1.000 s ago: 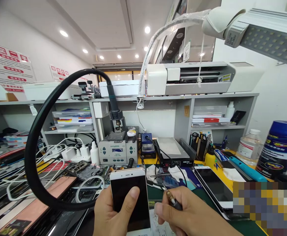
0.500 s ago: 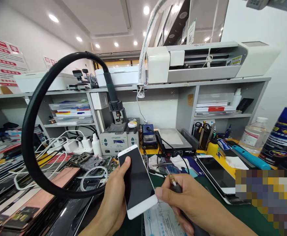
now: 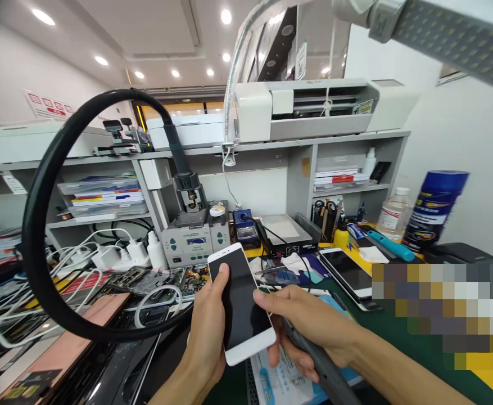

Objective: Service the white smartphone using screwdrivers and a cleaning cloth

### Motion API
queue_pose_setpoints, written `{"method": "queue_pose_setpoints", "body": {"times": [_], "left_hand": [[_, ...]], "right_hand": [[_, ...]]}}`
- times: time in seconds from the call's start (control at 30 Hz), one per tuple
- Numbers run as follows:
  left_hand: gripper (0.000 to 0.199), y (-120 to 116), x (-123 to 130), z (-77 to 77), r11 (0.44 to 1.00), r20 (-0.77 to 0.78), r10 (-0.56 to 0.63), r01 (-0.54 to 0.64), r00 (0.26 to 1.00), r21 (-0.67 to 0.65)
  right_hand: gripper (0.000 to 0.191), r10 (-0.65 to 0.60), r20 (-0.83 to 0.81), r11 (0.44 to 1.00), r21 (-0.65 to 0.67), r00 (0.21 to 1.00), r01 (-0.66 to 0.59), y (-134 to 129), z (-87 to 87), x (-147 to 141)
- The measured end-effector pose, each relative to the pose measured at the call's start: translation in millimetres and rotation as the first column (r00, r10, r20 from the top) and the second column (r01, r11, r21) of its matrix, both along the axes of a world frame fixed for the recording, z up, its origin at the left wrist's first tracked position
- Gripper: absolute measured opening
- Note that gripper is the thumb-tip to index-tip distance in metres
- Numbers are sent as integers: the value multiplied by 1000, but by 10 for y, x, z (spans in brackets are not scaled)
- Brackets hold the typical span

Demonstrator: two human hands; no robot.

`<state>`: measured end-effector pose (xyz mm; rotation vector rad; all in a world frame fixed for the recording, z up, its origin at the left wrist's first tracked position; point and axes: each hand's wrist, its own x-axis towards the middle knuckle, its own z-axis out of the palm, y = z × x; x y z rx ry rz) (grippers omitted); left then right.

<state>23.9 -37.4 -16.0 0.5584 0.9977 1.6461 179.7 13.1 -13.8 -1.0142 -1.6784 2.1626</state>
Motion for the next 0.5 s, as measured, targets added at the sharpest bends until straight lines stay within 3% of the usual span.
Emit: {"method": "queue_pose_setpoints", "body": {"times": [0.27, 0.5], "left_hand": [[47, -1, 9, 6, 981, -6, -94, 94, 996, 168], [46, -10, 48, -67, 977, -132, -63, 88, 989, 194]], "right_hand": [[69, -53, -99, 997, 53, 994, 59, 30, -69, 46], [57, -162, -181, 986, 7, 970, 166, 32, 16, 68]]}}
